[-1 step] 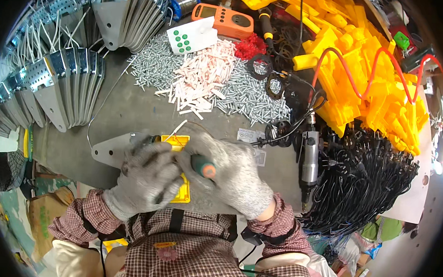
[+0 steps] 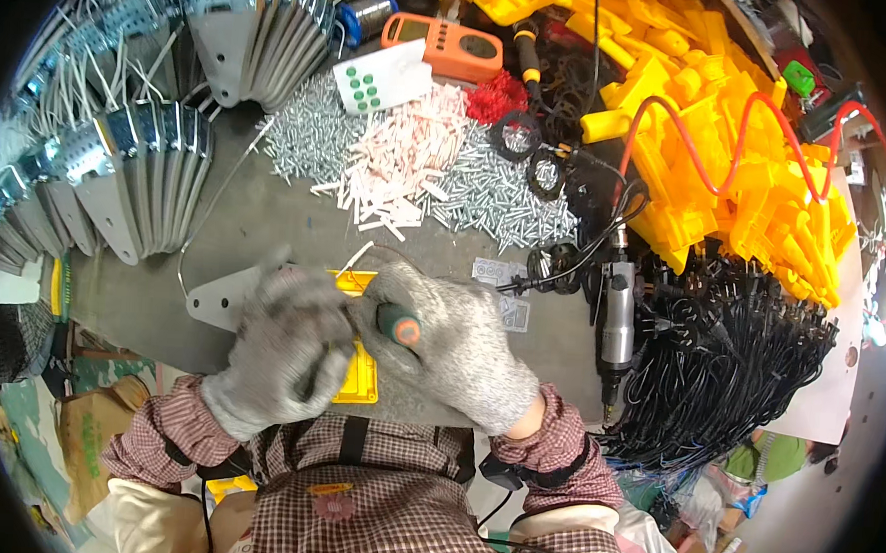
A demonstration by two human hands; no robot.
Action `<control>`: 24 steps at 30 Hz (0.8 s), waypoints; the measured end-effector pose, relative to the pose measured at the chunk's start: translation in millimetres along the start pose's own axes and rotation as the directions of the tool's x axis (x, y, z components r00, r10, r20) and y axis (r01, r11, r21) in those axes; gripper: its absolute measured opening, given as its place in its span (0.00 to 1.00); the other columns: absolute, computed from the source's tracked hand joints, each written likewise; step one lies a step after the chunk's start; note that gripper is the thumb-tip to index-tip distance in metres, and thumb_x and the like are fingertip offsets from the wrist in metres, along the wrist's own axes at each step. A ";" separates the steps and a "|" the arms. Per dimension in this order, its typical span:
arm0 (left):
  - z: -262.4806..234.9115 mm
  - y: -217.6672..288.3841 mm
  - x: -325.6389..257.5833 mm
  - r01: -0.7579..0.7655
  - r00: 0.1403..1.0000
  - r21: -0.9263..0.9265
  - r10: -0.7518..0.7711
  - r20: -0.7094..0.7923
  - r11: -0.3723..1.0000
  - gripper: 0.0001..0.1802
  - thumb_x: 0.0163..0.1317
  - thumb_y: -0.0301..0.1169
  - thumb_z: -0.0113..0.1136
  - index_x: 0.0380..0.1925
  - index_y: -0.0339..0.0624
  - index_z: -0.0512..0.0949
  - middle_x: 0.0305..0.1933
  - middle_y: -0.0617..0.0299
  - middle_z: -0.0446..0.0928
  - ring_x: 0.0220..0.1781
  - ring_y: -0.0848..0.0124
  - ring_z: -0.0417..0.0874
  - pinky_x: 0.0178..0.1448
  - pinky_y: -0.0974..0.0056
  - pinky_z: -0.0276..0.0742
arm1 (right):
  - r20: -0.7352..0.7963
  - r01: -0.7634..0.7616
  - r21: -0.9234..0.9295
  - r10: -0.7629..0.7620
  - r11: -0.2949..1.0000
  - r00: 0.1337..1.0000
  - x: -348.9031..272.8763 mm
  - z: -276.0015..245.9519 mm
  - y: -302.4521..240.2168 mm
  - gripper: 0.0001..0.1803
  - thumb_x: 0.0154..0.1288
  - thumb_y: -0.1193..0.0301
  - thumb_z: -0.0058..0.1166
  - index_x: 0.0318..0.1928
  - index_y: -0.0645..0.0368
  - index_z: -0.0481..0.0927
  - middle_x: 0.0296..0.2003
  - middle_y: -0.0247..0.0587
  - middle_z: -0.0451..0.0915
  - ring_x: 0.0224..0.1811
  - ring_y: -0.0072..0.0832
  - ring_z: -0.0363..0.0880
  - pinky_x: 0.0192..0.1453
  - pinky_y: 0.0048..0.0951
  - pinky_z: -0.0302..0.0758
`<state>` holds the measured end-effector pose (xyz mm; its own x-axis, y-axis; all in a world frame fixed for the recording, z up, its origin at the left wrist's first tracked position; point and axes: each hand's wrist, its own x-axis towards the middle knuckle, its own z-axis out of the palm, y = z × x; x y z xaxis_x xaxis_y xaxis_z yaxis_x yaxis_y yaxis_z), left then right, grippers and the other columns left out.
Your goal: Assembling, screwing, and soldering components for a yellow plastic and metal device.
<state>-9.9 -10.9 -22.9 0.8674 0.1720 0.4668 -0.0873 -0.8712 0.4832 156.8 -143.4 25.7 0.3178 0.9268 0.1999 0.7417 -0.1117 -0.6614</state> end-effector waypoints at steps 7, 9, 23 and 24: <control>-7.0 25.0 121.4 -0.188 0.964 0.054 0.174 0.199 0.981 0.26 0.68 0.42 0.56 0.62 0.41 0.71 0.68 0.51 0.68 0.73 0.52 0.63 0.77 0.36 0.55 | 0.240 -0.230 0.572 0.107 0.788 0.965 -31.4 12.8 26.1 0.36 0.75 0.62 0.54 0.77 0.60 0.57 0.71 0.53 0.65 0.72 0.41 0.67 0.73 0.39 0.68; -11.5 33.8 138.9 -0.312 0.937 0.156 0.276 0.212 0.937 0.29 0.70 0.45 0.52 0.65 0.41 0.70 0.72 0.49 0.66 0.78 0.50 0.59 0.79 0.36 0.51 | 0.008 0.101 0.082 -0.102 0.991 0.995 -18.7 17.5 27.2 0.35 0.75 0.63 0.53 0.76 0.60 0.58 0.72 0.54 0.65 0.73 0.43 0.65 0.76 0.40 0.64; -55.3 44.9 59.8 -0.222 0.968 0.069 0.211 0.132 0.973 0.31 0.63 0.42 0.65 0.65 0.42 0.73 0.58 0.54 0.80 0.64 0.55 0.78 0.80 0.41 0.55 | -0.174 -0.315 -0.218 0.281 0.924 0.944 21.5 -73.9 43.7 0.24 0.70 0.56 0.59 0.55 0.62 0.77 0.42 0.59 0.83 0.44 0.54 0.85 0.50 0.48 0.81; -39.6 34.1 32.6 -0.214 0.961 0.164 0.177 0.212 0.963 0.31 0.63 0.43 0.66 0.64 0.42 0.74 0.54 0.54 0.81 0.59 0.56 0.81 0.78 0.41 0.58 | -0.205 -0.299 -0.293 0.246 0.908 0.947 9.9 -85.0 41.8 0.25 0.69 0.56 0.60 0.57 0.62 0.76 0.44 0.58 0.82 0.47 0.54 0.84 0.51 0.49 0.81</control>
<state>-4.0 -16.8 38.1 0.9221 -0.0869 0.3771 -0.1895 -0.9510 0.2443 241.1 -169.4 61.5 0.6045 0.7772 0.1746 0.7515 -0.4837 -0.4487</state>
